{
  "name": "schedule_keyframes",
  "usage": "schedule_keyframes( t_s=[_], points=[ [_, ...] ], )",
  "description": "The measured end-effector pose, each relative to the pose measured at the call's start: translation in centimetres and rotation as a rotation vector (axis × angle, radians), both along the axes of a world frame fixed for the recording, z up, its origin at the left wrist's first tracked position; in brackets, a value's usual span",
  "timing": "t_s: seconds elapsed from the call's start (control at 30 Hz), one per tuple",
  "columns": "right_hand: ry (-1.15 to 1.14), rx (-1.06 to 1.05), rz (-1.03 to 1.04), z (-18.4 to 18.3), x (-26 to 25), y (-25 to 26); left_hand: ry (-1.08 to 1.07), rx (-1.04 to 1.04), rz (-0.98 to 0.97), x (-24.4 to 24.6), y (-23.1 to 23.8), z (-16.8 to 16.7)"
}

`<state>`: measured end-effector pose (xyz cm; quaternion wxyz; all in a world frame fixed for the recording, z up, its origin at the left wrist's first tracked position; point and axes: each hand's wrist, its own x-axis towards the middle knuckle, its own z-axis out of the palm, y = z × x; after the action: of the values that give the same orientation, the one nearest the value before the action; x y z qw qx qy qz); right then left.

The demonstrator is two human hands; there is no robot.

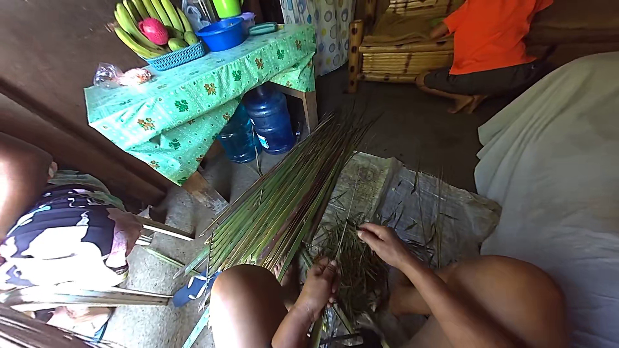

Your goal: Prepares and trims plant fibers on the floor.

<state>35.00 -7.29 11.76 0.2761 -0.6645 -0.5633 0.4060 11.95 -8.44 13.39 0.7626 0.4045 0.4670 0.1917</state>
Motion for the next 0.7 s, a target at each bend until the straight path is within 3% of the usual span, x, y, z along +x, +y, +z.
schedule_keyframes(
  t_s=[0.17,0.33,0.5,0.7],
  points=[
    [0.499,-0.168,-0.027,0.8,-3.3,-1.1,0.009,-0.010,-0.046,0.1,0.2,0.0],
    [0.614,-0.114,-0.180,1.0,-1.9,-0.1,-0.029,0.040,-0.110,-0.7,-0.3,-0.2],
    [0.733,-0.326,0.011,1.0,-2.6,-1.6,-0.030,0.055,-0.091,-0.4,0.1,-0.2],
    [0.653,-0.160,-0.134,0.9,-2.2,-0.9,-0.024,0.109,-0.167,-1.5,0.1,-0.4]
  ],
)
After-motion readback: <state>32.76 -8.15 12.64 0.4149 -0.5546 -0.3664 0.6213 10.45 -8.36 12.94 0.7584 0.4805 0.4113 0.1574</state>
